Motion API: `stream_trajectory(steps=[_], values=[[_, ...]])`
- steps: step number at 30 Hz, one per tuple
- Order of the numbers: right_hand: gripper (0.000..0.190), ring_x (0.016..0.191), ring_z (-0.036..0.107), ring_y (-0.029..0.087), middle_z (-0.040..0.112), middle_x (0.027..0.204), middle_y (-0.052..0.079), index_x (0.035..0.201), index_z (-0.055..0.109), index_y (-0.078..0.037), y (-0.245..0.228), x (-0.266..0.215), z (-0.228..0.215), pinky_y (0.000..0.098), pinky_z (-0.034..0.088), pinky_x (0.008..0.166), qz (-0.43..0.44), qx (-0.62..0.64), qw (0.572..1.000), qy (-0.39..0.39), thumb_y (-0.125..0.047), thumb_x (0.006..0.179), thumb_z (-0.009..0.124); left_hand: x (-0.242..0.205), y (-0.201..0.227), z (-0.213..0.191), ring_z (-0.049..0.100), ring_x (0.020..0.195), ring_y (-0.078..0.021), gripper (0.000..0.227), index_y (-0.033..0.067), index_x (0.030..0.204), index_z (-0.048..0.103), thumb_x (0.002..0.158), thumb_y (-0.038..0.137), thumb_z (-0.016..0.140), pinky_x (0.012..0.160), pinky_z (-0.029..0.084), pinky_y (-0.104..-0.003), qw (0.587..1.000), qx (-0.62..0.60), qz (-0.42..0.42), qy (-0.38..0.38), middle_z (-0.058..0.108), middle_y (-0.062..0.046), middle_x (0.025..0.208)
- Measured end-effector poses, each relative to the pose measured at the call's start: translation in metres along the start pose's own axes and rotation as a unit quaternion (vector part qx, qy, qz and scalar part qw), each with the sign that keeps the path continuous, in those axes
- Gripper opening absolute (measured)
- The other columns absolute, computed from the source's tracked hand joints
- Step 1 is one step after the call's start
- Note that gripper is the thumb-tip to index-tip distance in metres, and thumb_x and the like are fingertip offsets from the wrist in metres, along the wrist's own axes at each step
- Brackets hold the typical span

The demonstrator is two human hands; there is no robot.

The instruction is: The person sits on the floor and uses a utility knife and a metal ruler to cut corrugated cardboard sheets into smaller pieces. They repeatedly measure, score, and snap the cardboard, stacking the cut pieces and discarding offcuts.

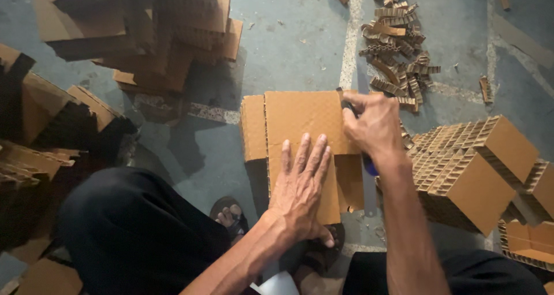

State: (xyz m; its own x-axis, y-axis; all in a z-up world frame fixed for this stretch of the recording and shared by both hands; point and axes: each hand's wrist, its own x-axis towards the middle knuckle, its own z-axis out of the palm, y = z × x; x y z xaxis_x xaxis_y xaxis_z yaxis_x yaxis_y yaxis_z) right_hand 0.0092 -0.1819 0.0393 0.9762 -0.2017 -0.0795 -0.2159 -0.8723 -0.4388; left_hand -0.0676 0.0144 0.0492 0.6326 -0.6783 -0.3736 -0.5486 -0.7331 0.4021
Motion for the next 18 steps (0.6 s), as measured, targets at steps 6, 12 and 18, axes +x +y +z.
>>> stream_trajectory(steps=[6, 12, 18], values=[[0.039, 0.067, 0.075, 0.021, 0.077, 0.085, 0.018, 0.114, 0.081, -0.015, -0.015, 0.031, -0.014, 0.0315, 0.063, 0.076, 0.003, -0.09, 0.993, -0.082, -0.015, 0.079, 0.064, 0.0, -0.002, 0.011, -0.001, 0.154, -0.0419, 0.157, -0.0037, 0.157, 0.011, 0.042, 0.066, 0.093, 0.121, -0.002, -0.062, 0.997, 0.021, 0.009, 0.079, 0.005, -0.021, 0.167], [0.037, 0.067, 0.075, 0.021, 0.076, 0.08, 0.02, 0.115, 0.079, -0.013, -0.03, 0.035, -0.019, 0.0332, 0.063, 0.07, 0.052, -0.111, 0.981, -0.15, -0.013, 0.08, 0.065, -0.001, -0.001, 0.016, 0.003, 0.154, -0.0428, 0.154, -0.0047, 0.156, 0.013, 0.042, 0.059, 0.095, 0.122, -0.001, -0.063, 0.996, 0.004, 0.013, 0.089, 0.008, -0.022, 0.166], [0.042, 0.066, 0.076, 0.022, 0.079, 0.082, 0.019, 0.119, 0.078, -0.015, -0.035, 0.03, -0.025, 0.0334, 0.065, 0.069, 0.056, -0.133, 0.972, -0.186, -0.009, 0.083, 0.057, -0.004, 0.0, 0.017, 0.005, 0.155, -0.0421, 0.153, -0.0037, 0.156, 0.015, 0.041, 0.055, 0.095, 0.122, 0.0, -0.063, 0.995, -0.005, 0.009, 0.101, 0.01, -0.022, 0.166]])
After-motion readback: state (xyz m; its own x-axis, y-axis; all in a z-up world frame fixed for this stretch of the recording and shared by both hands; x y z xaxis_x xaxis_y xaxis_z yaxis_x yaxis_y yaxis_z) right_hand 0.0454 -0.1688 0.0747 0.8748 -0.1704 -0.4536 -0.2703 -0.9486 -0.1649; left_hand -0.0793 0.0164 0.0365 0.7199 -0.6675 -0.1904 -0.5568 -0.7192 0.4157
